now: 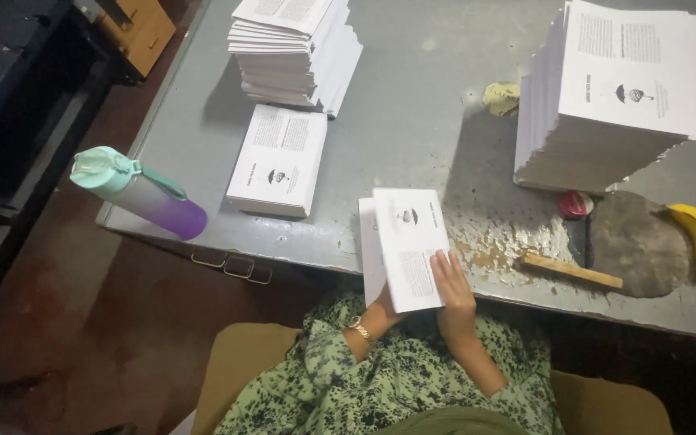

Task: Folding printed paper sheets and using a wooden block to sharpen the creases.

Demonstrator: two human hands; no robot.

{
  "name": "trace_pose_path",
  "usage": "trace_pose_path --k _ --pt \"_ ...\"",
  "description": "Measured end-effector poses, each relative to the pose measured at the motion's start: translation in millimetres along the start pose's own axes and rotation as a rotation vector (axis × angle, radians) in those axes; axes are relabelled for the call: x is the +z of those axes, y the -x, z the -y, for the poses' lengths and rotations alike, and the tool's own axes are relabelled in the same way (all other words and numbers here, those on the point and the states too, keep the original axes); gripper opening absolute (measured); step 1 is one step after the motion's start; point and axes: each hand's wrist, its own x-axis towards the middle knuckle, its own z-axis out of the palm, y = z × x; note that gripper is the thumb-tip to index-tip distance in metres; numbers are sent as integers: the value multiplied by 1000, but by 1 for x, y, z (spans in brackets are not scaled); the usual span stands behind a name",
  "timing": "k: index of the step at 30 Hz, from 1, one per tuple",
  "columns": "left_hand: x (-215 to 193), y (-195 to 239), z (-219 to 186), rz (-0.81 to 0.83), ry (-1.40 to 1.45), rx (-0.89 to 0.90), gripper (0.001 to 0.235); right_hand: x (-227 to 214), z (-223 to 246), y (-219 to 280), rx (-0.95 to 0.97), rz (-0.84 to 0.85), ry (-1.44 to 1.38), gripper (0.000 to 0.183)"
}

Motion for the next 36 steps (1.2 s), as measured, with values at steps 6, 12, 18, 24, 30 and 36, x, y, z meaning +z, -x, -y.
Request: trace_pose_path --k 6,12,18,24,30,36 --pt "-22 21 8 -223 218 -292 39 -6 2 -2 -28 94 66 45" --pt "-29 36 6 -209 340 -493 52 -6 4 -6 -46 105 85 44" --pt "-49 24 9 -242 817 -517 60 -12 0 -2 -36 78 28 45" --pt "-59 -10 21 -172 865 -547 65 -11 0 -1 -38 55 -3 45" --pt "-7 -1 58 -76 868 -635 54 -26 17 -11 -9 136 12 50" --pt "-15 3 46 -149 1298 -772 37 -18 12 -5 -14 248 138 54"
